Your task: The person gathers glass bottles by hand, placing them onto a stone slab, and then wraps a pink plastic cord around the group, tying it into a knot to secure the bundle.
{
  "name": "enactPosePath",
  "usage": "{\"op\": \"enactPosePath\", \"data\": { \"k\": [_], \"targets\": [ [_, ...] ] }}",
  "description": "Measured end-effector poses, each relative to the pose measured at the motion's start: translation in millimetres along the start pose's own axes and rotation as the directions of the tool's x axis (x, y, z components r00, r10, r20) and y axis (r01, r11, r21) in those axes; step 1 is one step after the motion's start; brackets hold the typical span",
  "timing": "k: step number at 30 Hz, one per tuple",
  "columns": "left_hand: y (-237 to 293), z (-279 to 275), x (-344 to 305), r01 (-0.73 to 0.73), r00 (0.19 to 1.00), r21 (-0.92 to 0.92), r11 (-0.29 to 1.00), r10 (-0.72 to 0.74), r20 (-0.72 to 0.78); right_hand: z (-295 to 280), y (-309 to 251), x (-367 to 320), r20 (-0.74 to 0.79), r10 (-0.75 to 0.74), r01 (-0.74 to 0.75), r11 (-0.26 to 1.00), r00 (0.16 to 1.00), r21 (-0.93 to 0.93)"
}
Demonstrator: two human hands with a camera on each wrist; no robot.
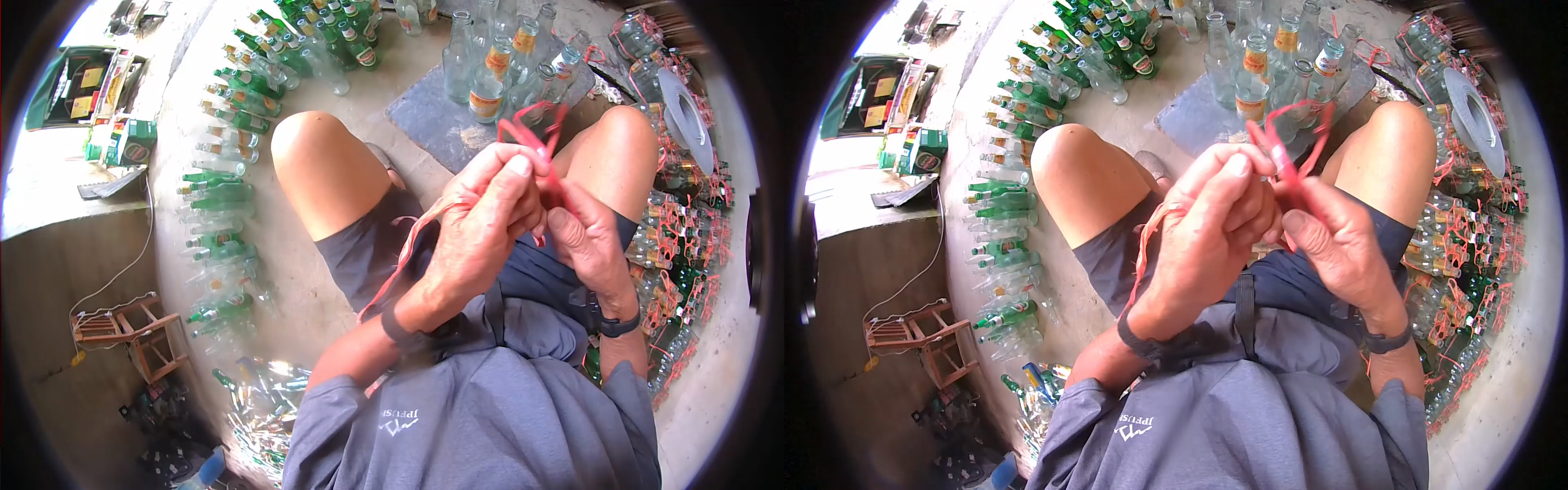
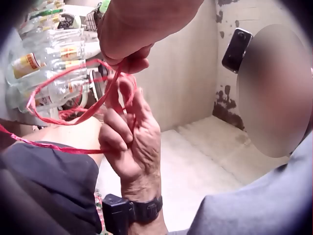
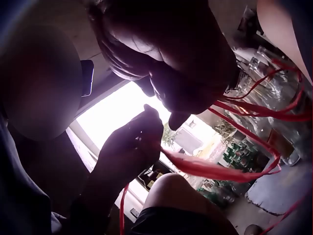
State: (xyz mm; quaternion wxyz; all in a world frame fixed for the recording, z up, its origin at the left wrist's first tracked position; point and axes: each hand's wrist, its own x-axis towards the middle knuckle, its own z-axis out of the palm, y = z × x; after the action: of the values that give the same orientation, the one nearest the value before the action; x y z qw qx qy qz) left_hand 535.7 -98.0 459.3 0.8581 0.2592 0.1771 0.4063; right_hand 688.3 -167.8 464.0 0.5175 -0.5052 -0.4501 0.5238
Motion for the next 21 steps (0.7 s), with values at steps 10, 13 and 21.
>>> {"op": "enactPosePath", "data": {
  "k": [10, 13, 21],
  "targets": [
    [27, -29, -1, -0.075, 0.965, -0.238, 0.969, 0.01, -0.262, -66, 9, -23, -0.115, 0.312, -0.283, 0.934, 0.943, 0.219],
    [48, -57, -17, -0.183, 0.959, -0.412, 0.892, 0.071, -0.274, -138, 10, -40, -0.286, 0.259, -0.048, 0.813, 0.922, 0.58],
    [76, -84, -45, -0.293, 0.94, -0.393, 0.871, 0.189, -0.283, -241, 1, -73, -0.386, -0.057, 0.319, 0.682, 0.921, 0.659]
  ]
}}
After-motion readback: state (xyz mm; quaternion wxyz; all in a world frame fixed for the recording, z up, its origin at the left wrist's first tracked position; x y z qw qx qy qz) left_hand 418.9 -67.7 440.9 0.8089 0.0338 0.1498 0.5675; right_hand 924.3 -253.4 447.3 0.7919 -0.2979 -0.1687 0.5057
